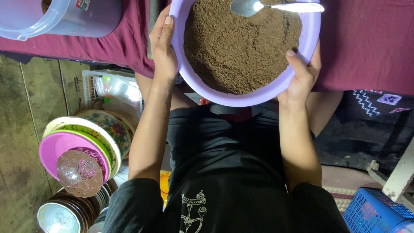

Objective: A person uses a spoon to transfer brown powder from a plastic bowl into a stone mortar, then uses a pestle to pound the powder before transferring it back.

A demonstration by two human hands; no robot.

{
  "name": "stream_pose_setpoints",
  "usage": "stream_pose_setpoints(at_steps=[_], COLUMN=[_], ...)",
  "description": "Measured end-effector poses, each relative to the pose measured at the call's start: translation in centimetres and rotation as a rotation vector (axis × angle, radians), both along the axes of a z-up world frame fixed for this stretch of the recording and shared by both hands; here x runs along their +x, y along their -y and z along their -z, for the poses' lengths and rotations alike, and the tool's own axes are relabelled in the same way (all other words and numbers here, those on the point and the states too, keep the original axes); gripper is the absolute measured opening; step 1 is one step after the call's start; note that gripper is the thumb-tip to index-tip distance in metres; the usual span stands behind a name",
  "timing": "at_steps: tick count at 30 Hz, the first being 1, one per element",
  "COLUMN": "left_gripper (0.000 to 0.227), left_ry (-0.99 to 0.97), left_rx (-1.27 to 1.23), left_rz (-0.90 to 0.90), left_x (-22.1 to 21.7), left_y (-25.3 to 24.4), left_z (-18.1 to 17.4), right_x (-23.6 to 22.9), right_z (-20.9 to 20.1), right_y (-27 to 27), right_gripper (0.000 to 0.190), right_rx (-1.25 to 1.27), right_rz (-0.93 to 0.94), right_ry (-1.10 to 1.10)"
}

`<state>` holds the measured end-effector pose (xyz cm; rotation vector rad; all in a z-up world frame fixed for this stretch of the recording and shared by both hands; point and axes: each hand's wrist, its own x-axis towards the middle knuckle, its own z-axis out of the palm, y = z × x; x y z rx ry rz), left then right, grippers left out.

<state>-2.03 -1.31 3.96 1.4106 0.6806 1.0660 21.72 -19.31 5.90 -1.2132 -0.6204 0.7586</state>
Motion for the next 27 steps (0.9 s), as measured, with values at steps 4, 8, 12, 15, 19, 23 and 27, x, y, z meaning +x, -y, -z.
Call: stream_pose_setpoints(at_steps=[4,8,12,15,19,23,27], left_gripper=[0.040,0.048,0.049,0.050,0.052,0.050,0.050], left_ry=[0.046,-0.005,0.062,0.058,0.052,0.098,0.098], left_rx=[-0.027,-0.047,-0.049,-0.075,-0.081,-0.086,-0.083], left_rz=[0.000,-0.013,0.024,0.043,0.060,0.080,0.081], left_x=[0.0,-0.2,-0.2,-0.3,-0.3,-0.2,-0.3], left_y=[0.1,0.3,-0.1,0.0,0.1,0.1,0.1], left_z=[0.5,0.5,1.1,0.8,0.5,0.7,0.7], right_x=[0.1,0.2,0.2,0.4,0.3,0.0,0.1], right_z=[0.2,0.3,0.5,0.6,0.5,-0.3,0.0], right_y=[0.3,0.4,0.3,0.4,0.3,0.3,0.5], right_gripper=[0.064,0.067,0.067,0.065,0.060,0.057,0.055], right_rx=[-0.072,-0.073,-0.096,-0.088,-0.082,-0.091,-0.071], right_rz=[0.059,0.046,0.085,0.046,0.052,0.055,0.021], right_ry=[-0.074,-0.072,-0.094,-0.042,-0.020,-0.074,-0.065])
